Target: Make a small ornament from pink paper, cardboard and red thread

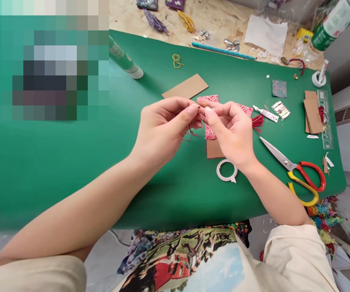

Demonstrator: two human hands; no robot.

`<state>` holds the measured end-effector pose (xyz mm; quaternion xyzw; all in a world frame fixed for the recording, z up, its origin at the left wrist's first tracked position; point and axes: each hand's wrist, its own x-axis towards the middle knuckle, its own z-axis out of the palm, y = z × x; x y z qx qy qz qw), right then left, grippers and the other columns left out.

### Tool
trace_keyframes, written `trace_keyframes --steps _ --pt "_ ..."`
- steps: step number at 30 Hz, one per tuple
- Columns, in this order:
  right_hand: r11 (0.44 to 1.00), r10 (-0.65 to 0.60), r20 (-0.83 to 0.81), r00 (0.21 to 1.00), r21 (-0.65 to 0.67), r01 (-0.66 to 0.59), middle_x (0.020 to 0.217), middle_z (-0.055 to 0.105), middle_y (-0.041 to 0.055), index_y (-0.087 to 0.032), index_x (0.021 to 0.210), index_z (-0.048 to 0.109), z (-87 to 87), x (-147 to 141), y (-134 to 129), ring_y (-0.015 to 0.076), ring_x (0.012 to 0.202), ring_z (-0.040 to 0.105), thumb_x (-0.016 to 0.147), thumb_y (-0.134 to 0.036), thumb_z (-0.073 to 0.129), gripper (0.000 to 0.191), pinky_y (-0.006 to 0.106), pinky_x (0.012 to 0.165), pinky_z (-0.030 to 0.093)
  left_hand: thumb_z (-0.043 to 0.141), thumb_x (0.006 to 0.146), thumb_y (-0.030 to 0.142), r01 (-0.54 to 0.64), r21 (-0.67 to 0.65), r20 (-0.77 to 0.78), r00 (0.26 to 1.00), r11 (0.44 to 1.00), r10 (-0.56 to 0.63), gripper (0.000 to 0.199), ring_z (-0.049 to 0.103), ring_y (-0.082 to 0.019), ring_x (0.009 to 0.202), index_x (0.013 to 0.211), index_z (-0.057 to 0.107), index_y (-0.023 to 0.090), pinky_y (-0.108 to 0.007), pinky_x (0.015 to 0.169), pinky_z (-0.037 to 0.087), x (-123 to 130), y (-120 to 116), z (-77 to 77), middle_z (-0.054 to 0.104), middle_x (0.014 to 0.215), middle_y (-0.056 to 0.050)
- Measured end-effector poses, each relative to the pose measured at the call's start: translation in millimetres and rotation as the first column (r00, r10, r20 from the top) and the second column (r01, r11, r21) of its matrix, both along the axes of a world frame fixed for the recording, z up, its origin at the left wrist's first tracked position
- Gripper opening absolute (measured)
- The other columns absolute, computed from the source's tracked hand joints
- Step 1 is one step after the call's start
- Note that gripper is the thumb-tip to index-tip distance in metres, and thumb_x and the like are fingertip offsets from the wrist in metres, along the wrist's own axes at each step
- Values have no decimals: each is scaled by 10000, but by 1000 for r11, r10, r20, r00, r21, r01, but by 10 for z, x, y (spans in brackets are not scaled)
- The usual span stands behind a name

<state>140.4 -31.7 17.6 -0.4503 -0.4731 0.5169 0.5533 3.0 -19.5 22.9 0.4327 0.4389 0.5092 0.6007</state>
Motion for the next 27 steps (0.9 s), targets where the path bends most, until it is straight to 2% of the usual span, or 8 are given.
trace_keyframes --steps 6,9,13,18,27 --pt "1000 -14 54 998 -1 14 1117 779 26 -256 799 559 7 -36 -61 229 1200 720 786 -600 773 405 384 1043 606 804 842 328 -12 4 -20 1000 1000 12 194 714 -162 780 738 702 199 -306 769 561 12 -31 50 752 802 -19" --pt "1000 -9 42 999 -11 9 1080 784 20 -255 789 556 15 -34 -57 234 1175 733 766 -613 781 423 384 1022 624 804 845 324 -4 5 -26 1000 1000 4 201 710 -165 783 728 693 204 -316 781 555 8 -44 63 741 793 -10" --pt "1000 -7 19 1000 27 6 972 788 -1 -246 769 563 -3 -22 -31 209 1060 773 760 -591 795 417 372 967 656 791 851 386 -1 141 -111 994 990 17 245 690 -148 747 731 683 202 -294 750 565 -9 -27 -6 740 797 -7" --pt "996 24 30 999 89 -27 952 778 -12 -239 781 566 -66 5 -2 189 1023 782 801 -578 765 394 371 943 671 743 880 472 38 378 -209 977 925 45 295 713 -168 791 757 672 212 -301 725 592 -41 23 -141 753 835 -24" --pt "993 65 24 998 94 -67 909 761 -16 -243 767 558 -63 18 10 189 1019 781 816 -570 758 386 382 945 671 680 927 489 32 476 -247 964 879 99 316 709 -153 769 770 674 216 -288 706 590 -59 32 -187 727 809 -11"
